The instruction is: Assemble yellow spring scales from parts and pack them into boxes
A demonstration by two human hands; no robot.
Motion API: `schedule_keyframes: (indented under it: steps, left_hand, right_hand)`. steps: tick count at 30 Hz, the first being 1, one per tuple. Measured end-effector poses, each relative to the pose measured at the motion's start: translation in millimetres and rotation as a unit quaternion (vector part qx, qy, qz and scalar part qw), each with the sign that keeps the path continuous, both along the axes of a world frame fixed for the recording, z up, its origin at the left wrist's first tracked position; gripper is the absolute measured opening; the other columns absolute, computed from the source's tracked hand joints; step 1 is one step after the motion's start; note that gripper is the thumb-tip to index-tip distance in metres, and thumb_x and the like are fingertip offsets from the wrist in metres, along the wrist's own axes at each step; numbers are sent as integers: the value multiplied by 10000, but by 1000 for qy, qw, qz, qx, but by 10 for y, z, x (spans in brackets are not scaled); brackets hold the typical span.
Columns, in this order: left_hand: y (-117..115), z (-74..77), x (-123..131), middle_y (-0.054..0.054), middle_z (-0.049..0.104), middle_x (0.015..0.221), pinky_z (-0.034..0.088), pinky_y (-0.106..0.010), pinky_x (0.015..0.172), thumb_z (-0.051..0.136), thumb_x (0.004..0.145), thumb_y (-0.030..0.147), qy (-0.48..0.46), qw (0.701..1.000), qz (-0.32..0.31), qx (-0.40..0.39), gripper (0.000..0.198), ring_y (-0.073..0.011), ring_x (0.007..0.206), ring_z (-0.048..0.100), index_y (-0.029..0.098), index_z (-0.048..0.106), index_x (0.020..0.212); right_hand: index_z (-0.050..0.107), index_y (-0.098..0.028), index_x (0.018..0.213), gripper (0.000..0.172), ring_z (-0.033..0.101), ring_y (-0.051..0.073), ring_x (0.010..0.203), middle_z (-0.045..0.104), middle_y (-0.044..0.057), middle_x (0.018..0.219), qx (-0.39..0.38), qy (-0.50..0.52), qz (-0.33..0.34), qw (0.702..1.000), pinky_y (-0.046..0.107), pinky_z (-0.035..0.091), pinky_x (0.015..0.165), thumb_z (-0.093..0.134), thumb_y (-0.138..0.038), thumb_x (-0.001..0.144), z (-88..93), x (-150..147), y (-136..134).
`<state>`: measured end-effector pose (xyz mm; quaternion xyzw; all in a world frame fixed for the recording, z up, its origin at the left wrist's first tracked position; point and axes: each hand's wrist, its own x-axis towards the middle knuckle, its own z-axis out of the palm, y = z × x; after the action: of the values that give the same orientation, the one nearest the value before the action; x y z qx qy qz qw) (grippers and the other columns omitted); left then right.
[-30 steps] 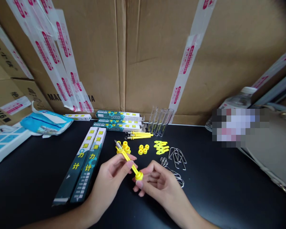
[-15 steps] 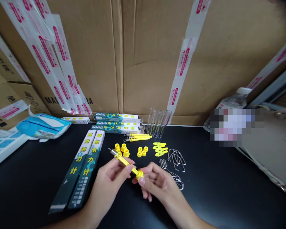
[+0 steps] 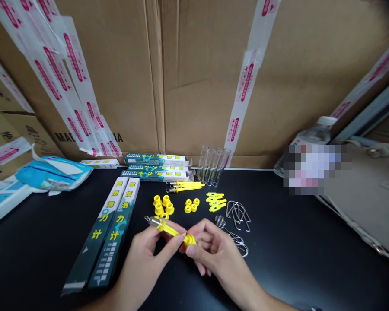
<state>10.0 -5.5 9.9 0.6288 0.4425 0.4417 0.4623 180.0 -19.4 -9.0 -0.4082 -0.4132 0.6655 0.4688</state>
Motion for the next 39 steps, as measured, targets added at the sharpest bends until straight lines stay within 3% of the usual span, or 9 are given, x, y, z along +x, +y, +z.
schedule_keyframes:
  steps: [5,12,15,18,24,28,34,37,39]
  left_hand:
    - [39,0,-1,-35,774,876,560,-263,839,680,860,273,-13,1000,-17,-17,112,-221,891,720,201,742,801]
    - [5,7,12,-71,785,1057,569,-288,901,593,931,393,-30,995,-42,-80,281,-246,1018,713,201,776,1024]
    - [-28,10,10,-78,782,1109,564,-309,935,578,941,434,-10,995,-64,-82,331,-252,1017,719,205,782,1066]
    - [-38,0,11,-63,795,1073,569,-292,920,601,934,414,-1,995,-59,-75,304,-245,976,736,213,797,1052]
    - [-49,-8,40,-52,814,955,605,-258,734,629,922,428,-1,994,-67,-85,308,-245,829,758,215,800,1065]
    - [-46,6,28,-62,807,983,600,-273,798,616,929,425,-8,995,-56,-88,311,-245,876,747,210,800,1057]
    - [-17,7,-25,-51,785,794,594,-294,827,585,945,434,-2,997,-36,-71,341,-229,789,733,198,784,1090]
    - [-30,3,-37,-67,805,905,584,-317,890,576,947,444,7,997,-48,-65,341,-250,870,748,210,789,1076]
    - [-44,1,-38,-74,806,994,556,-326,959,571,949,444,8,997,-53,-57,335,-275,1029,726,220,797,1056]
  right_hand:
    - [630,-147,910,468,459,46,367,564,-74,504,-3,0,17,1000,150,314,375,853,-504,707,-13,-15,18]
    - [659,-132,843,487,533,57,433,725,61,740,31,-73,71,994,159,389,394,658,-619,851,-58,-38,-18]
    - [698,-129,955,487,526,62,486,671,17,718,33,-93,72,992,150,416,410,745,-585,790,-43,-36,-27]
    - [686,-138,943,492,540,80,532,592,-32,662,12,-85,53,995,145,449,417,858,-517,682,-23,-46,-26]
    - [603,-169,836,456,513,63,455,551,-71,603,4,-121,27,992,121,396,344,907,-441,634,-52,-90,-36]
    - [599,-172,860,476,488,47,448,564,-68,616,0,-94,39,995,106,361,342,911,-447,628,-25,-72,-38]
    - [642,-141,986,464,477,43,471,695,43,803,25,-33,87,995,136,390,386,700,-578,840,73,-9,-19]
    - [688,-142,1042,484,411,32,432,678,17,725,24,-51,104,993,147,347,383,711,-577,831,83,19,0]
    - [738,-126,904,459,384,25,410,618,-11,618,29,-72,117,990,157,321,390,696,-579,842,81,30,12]
